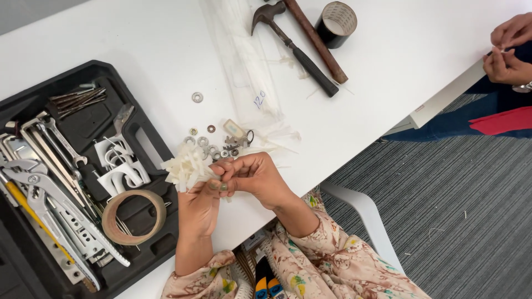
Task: Organizing and inspecting plastic zip ties and metal washers on a workbench.
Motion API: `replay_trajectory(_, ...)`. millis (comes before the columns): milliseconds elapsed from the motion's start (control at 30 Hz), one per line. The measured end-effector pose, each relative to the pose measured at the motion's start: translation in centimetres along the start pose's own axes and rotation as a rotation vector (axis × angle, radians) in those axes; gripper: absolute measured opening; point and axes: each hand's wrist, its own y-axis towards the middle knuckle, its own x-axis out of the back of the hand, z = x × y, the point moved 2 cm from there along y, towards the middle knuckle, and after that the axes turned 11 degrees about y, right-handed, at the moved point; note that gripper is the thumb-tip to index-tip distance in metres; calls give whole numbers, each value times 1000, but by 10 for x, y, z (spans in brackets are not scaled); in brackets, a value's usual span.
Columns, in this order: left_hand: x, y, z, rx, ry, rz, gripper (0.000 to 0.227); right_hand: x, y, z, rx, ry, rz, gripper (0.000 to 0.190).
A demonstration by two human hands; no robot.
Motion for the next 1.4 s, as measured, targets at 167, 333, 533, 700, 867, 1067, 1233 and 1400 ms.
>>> replay_trajectory(167, 1, 1, 5, -24, 9, -14, 22, -2, 0, 1, 8, -59, -12, 9)
replay_trajectory(333, -1, 7, 5, -49, 34, -55, 18, -5, 0, -7, 67, -75, -49, 11)
replay_trajectory(533, 4, 6, 5, -73, 9, -159, 16, -12, -6, -4, 155, -168, -57, 19)
replay_trajectory(700, -3, 8, 2, -27, -7, -192, 18, -5, -12, 32, 248, -486, 6, 24)
replay_trajectory(867, 3, 7, 5, -58, -16, -202, 20, 40, 0, 86, 377, -679, -143, 25)
replay_trajectory(1067, 3, 8, 7, -56, 9, -197, 22, 77, 24, 147, 437, -1059, -334, 23)
replay_trajectory(1233, -1, 8, 2, -56, 21, -187, 22, 101, 59, 162, 467, -1395, -452, 25)
replay_trajectory(1400, 0, 9, 2, -41, 52, -198, 23, 123, 104, 155, 604, -1696, -373, 31)
